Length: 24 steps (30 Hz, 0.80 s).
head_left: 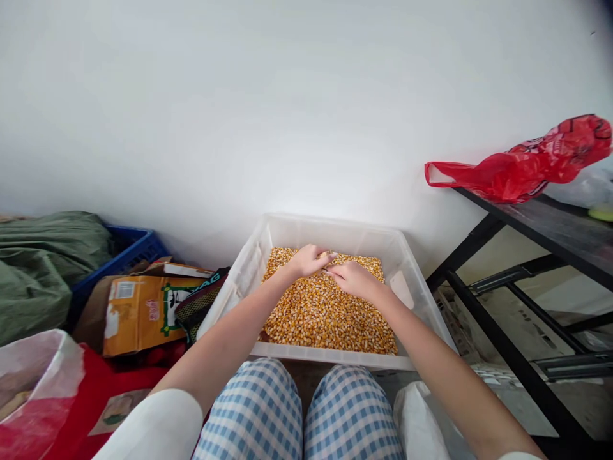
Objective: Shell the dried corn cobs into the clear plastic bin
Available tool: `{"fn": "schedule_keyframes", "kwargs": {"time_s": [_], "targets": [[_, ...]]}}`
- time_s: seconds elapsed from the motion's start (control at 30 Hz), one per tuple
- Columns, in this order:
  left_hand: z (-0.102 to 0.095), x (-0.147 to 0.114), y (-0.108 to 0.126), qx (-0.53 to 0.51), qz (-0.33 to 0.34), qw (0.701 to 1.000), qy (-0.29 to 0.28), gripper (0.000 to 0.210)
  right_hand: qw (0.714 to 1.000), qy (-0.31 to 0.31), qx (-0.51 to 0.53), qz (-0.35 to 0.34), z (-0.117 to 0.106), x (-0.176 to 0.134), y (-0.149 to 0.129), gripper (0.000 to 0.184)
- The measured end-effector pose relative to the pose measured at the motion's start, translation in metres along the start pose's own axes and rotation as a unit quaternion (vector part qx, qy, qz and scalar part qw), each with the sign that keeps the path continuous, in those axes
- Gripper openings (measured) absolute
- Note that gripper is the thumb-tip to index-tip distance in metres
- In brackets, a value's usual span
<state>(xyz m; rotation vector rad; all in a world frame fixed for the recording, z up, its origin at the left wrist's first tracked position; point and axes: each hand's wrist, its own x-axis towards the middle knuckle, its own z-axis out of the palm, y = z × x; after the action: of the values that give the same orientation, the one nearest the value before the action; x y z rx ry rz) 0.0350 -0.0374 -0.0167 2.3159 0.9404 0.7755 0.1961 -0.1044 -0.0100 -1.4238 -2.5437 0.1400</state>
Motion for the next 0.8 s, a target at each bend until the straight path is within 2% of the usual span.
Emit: {"fn": "schedule_keyframes", "kwargs": {"time_s": [0.23,0.33,0.47,0.53,0.63,0.73,0.8], "targets": [[-0.003,-0.003,0.002,0.052,0.051,0.997,-0.017,0.030,1.000,-0.009,-0.014,-0.022,0.004,0.001,0.002,0.033],[0.000,-0.003,-0.003,0.048,0.035,0.998,-0.020,0.033,0.999,-0.007,-0.020,-0.024,0.006,0.001,0.001,0.032],[0.005,0.002,-0.013,-0.087,-0.056,0.994,0.032,0.042,1.000,0.028,0.006,-0.004,0.007,0.002,0.001,0.033],[0.007,0.005,-0.017,-0.194,-0.099,0.974,0.060,0.046,0.999,0.048,0.021,0.003,0.006,0.002,0.002,0.031],[0.007,0.008,-0.019,-0.327,-0.134,0.933,0.062,0.047,0.997,0.070,0.031,0.014,0.004,0.003,0.004,0.031],[0.007,0.008,-0.018,-0.373,-0.144,0.915,0.050,0.045,0.996,0.081,0.042,0.014,0.002,0.003,0.004,0.032],[0.008,0.008,-0.016,-0.359,-0.141,0.921,0.054,0.045,0.996,0.082,0.043,0.012,0.003,0.004,0.004,0.032]]}}
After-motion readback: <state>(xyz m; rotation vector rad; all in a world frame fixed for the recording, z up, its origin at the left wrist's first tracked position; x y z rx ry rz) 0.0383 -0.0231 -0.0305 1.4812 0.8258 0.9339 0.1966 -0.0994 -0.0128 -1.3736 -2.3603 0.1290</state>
